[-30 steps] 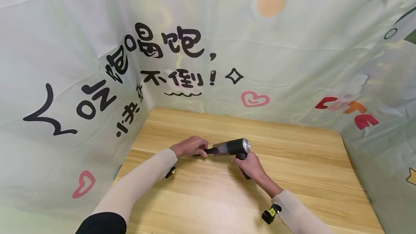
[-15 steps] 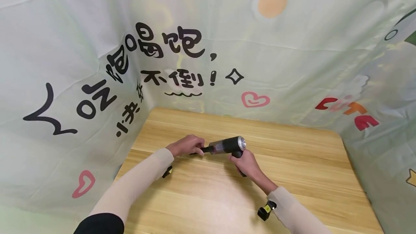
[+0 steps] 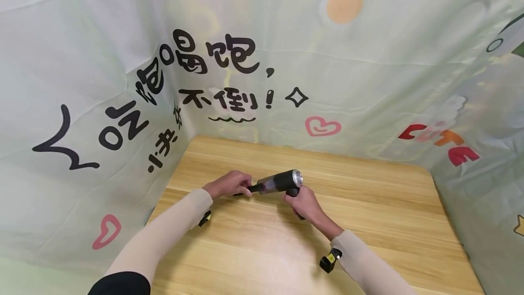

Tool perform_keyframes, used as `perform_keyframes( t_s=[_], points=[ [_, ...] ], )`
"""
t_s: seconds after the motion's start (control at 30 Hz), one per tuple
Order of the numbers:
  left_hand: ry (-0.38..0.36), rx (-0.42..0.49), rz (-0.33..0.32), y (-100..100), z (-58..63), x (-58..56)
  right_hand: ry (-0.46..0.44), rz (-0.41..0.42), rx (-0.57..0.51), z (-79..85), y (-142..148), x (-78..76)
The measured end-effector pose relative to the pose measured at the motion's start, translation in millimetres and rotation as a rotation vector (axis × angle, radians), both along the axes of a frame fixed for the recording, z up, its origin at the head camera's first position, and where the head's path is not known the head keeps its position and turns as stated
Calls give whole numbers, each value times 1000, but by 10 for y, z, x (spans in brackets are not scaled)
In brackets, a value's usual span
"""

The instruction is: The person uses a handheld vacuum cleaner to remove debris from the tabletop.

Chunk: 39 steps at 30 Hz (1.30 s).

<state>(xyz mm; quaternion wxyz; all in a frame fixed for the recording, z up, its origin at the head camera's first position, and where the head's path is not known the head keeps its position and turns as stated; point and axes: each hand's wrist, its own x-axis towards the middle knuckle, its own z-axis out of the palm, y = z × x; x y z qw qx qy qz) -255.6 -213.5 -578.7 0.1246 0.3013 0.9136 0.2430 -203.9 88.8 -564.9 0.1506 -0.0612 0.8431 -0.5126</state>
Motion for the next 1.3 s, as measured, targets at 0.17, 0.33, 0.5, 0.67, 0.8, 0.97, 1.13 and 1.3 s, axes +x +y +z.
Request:
perform_keyframes(
  t_s=[0.17, 0.33, 0.5, 0.67, 0.8, 0.97, 1.13, 1.3],
  points=[
    [-22, 17, 21, -48, 2, 22, -7, 33, 33, 82, -31, -61],
    [-32, 29, 57, -94, -11, 36, 6, 70, 83, 142, -53, -142],
    [-31, 37, 58, -130, -22, 53, 11, 96, 102, 137, -66, -206],
    [-29, 30, 52, -184, -44, 71, 19, 115, 104, 137, -94, -238],
    [-55, 47, 56, -216, -62, 86, 16, 132, 96, 156, -112, -248],
    [-66, 62, 60, -245, -70, 107, 9, 152, 91, 157, -124, -256],
    [-72, 72, 58, -253, -81, 128, 4, 161, 101, 150, -127, -267],
    [-66, 71, 46, -246, -70, 174, -26, 167, 100, 167, -129, -259]
  ],
)
